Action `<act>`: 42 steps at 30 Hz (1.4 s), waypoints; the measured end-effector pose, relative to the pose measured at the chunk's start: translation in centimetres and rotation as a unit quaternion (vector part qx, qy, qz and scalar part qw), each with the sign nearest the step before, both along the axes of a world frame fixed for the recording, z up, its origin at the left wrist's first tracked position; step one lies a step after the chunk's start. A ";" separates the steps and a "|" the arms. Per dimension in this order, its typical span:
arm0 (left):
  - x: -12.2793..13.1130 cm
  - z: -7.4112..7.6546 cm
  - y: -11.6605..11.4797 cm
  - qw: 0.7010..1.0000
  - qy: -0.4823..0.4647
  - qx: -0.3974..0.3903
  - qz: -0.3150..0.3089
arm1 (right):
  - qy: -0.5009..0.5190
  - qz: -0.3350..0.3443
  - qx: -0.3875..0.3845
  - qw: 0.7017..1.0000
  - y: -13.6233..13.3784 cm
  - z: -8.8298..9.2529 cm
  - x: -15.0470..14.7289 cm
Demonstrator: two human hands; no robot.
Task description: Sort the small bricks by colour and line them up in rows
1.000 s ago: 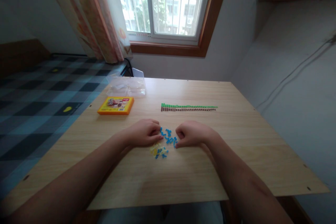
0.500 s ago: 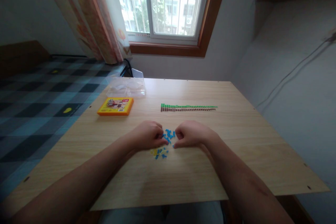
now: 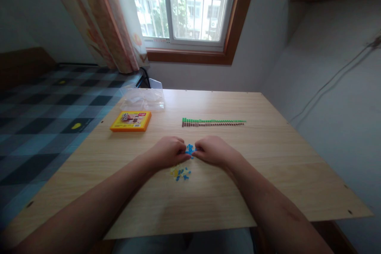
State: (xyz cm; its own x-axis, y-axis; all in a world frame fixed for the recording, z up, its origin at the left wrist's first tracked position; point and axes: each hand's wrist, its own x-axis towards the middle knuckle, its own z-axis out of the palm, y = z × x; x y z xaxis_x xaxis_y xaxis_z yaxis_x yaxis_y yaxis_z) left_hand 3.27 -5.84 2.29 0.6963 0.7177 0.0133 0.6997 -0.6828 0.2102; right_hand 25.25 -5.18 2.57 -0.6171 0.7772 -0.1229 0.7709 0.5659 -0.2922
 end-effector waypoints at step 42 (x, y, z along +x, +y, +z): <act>-2.1 -0.8 1.4 0.999 -0.021 -0.031 0.010 | -0.013 0.067 -0.021 0.997 -2.3 1.0 -1.7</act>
State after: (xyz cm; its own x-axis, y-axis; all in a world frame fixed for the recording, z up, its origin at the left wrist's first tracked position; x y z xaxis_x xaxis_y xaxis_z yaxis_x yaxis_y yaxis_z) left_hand 1.14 -4.47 1.50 0.6818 0.7315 -0.0020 0.7023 -0.6538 0.2817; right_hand 23.52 -7.48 3.59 -0.7108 0.6822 -0.1716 0.6974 0.6515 -0.2986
